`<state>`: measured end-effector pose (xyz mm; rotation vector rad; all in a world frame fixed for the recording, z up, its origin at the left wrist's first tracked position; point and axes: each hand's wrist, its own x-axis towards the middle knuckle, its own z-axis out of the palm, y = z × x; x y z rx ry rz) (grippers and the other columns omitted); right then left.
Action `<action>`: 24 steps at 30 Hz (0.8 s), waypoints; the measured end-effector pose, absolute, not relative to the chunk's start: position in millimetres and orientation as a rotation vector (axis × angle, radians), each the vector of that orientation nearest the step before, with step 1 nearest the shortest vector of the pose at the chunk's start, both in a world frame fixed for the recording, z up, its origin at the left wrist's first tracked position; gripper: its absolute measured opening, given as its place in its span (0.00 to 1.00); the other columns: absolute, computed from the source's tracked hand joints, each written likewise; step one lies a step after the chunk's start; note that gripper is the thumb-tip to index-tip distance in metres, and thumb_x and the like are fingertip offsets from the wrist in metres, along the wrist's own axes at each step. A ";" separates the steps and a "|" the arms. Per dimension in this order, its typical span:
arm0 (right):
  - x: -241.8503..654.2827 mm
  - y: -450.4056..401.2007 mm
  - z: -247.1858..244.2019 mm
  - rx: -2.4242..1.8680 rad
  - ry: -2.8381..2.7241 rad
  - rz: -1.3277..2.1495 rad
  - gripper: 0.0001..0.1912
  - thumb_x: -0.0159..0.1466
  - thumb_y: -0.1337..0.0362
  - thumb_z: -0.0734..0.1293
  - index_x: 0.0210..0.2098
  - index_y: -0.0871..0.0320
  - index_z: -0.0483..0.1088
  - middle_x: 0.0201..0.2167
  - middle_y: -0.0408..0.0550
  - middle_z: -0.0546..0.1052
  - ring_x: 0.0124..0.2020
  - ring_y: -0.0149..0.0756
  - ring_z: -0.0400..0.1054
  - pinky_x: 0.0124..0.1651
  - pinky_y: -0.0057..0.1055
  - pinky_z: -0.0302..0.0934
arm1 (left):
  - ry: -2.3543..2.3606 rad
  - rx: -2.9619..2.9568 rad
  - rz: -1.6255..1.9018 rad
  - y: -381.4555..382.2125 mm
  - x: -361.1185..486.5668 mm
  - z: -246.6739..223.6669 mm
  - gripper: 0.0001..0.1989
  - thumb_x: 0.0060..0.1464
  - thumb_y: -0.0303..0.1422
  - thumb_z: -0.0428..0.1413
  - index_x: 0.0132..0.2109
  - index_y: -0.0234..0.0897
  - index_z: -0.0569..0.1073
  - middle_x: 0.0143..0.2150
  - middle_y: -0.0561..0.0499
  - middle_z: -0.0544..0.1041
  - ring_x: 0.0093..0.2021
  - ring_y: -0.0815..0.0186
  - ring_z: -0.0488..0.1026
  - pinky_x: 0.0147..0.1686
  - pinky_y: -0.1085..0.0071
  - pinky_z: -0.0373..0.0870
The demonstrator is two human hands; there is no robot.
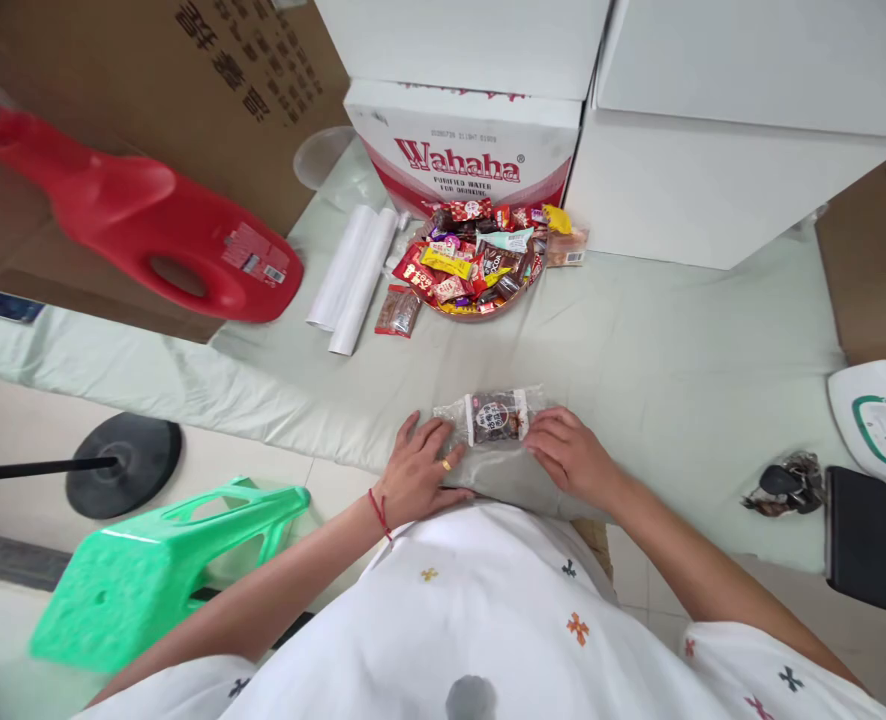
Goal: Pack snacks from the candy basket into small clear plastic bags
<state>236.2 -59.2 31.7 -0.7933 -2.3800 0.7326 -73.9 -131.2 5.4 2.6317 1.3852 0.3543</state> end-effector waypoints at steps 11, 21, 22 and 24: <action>188.7 -8.3 5.4 -1.378 -2.118 0.837 0.14 0.72 0.61 0.58 0.39 0.55 0.74 0.37 0.50 0.81 0.39 0.41 0.74 0.43 0.37 0.67 | 1.598 2.379 0.685 -115.9 -57.7 0.1 0.13 0.70 0.30 0.46 0.41 0.37 0.74 0.40 0.44 0.80 0.44 0.60 0.75 0.48 0.59 0.68; 213.0 -19.1 15.1 -1.098 -2.278 1.095 0.21 0.69 0.45 0.66 0.49 0.54 0.77 0.36 0.47 0.78 0.31 0.35 0.70 0.36 0.32 0.64 | 1.931 2.075 0.545 -91.9 -43.3 3.4 0.21 0.73 0.39 0.42 0.35 0.38 0.72 0.31 0.45 0.77 0.36 0.59 0.73 0.36 0.65 0.62; 213.2 -17.9 14.7 -1.124 -2.239 1.111 0.19 0.71 0.47 0.64 0.44 0.54 0.78 0.34 0.47 0.78 0.30 0.34 0.69 0.35 0.32 0.63 | 1.967 2.048 0.495 -88.5 -42.4 5.2 0.21 0.73 0.39 0.42 0.35 0.38 0.73 0.30 0.45 0.77 0.35 0.59 0.73 0.34 0.66 0.61; 212.2 -14.1 13.5 -1.194 -2.127 1.155 0.18 0.72 0.50 0.63 0.39 0.55 0.77 0.32 0.46 0.77 0.28 0.34 0.67 0.33 0.31 0.61 | 2.024 1.988 0.390 -81.8 -40.9 8.8 0.20 0.72 0.39 0.43 0.36 0.38 0.74 0.31 0.45 0.78 0.34 0.59 0.73 0.32 0.66 0.58</action>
